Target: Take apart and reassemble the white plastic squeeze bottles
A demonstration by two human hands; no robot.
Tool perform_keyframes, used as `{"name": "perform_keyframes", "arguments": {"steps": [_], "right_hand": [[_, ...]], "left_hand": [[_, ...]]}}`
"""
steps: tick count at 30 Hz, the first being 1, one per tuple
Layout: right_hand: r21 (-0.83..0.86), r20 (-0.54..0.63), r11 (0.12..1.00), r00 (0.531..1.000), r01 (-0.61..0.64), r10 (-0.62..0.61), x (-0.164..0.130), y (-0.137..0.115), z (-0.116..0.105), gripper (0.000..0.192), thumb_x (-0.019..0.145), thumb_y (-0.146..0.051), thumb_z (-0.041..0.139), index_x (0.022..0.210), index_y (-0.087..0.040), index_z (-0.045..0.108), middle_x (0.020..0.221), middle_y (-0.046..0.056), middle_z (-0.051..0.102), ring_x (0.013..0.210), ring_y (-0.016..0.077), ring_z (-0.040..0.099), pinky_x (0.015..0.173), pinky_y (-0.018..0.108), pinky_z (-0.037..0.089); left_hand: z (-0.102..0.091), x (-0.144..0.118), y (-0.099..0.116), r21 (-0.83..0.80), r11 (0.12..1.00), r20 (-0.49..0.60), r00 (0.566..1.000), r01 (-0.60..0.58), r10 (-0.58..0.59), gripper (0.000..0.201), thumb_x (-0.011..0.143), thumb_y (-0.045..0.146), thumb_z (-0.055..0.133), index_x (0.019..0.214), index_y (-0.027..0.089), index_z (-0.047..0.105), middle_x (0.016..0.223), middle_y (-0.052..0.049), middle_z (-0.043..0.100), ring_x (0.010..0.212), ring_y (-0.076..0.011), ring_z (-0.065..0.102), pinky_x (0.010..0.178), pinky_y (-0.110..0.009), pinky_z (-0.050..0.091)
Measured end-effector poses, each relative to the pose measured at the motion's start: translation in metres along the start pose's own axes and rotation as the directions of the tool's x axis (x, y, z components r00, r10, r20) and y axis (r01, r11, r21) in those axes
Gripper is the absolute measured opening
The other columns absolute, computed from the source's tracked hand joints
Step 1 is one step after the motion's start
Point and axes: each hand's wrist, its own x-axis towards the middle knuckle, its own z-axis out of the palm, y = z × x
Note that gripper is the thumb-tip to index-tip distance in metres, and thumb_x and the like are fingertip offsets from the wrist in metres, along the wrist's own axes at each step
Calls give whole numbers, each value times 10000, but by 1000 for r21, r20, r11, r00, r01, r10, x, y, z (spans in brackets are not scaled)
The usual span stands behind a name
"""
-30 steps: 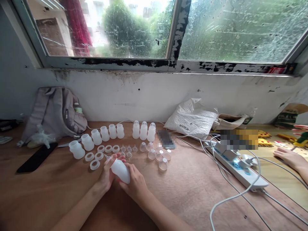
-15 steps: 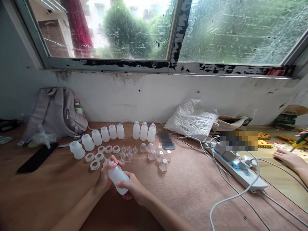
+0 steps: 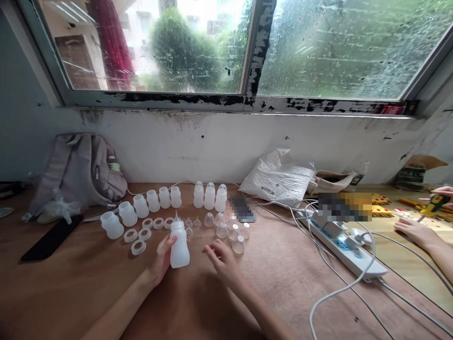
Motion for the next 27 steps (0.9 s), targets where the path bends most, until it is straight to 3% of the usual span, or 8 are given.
{"name": "perform_keyframes", "arguments": {"steps": [2,5,7,9,14,21,24,27], "right_hand": [[-183,-175,982,981,51,-84,-3,13,-26,284,781,-433,467,714,-187,590,663,26,522,552,135,464,516,256,379],[-350,-405,935,910,-63,-90,-7,34,-62,236,761,-369,458,837,-179,575,639,23,534,542,151,480,530,275,386],[-395,-463,908,884,-138,-67,-9,46,-79,263,731,-303,430,920,-172,557,639,7,511,536,149,488,537,276,398],[-426,-423,890,905,-162,-37,-10,54,-87,294,686,-258,420,924,-168,566,669,5,502,525,141,492,540,278,409],[-473,-198,880,979,-44,-57,-9,54,-74,217,709,-268,451,849,-192,598,761,25,513,502,119,475,556,286,427],[-381,95,914,990,136,-107,0,39,-42,394,707,-190,495,1098,-232,473,946,38,489,564,102,497,598,284,452],[-347,48,926,989,147,-138,13,32,-33,273,698,-254,550,966,-216,518,909,31,515,580,113,503,603,294,451],[-211,-193,973,972,92,-134,32,25,-25,309,680,-352,598,921,-196,484,867,29,548,529,106,493,521,271,435]], "left_hand": [[0,0,1,5,1000,-9,1000,1,-1,379,723,406,555,1028,181,543,918,-52,605,791,-180,563,640,-246,408],[0,0,0,39,998,28,999,42,-43,361,713,418,562,999,197,546,917,-42,585,726,-157,569,614,-240,407],[0,-1,-2,90,989,63,990,117,-122,381,707,436,564,1004,199,533,893,-44,580,674,-147,566,580,-239,400],[1,0,-5,144,977,74,983,159,-170,408,700,440,574,1020,195,513,854,-48,587,650,-140,554,568,-234,391],[3,1,-11,240,968,72,993,76,-96,394,656,383,638,978,187,521,788,-41,596,667,-148,527,567,-223,364],[-7,9,-15,388,918,157,987,-87,27,386,592,311,693,941,197,575,816,-33,607,789,-191,527,694,-266,378],[-12,12,-16,440,885,190,979,-150,72,417,592,288,698,980,202,575,851,-42,609,821,-202,529,745,-283,377],[-14,13,-15,439,882,168,980,-175,111,461,574,275,712,1004,191,571,865,-56,614,829,-213,535,756,-291,379]]}}
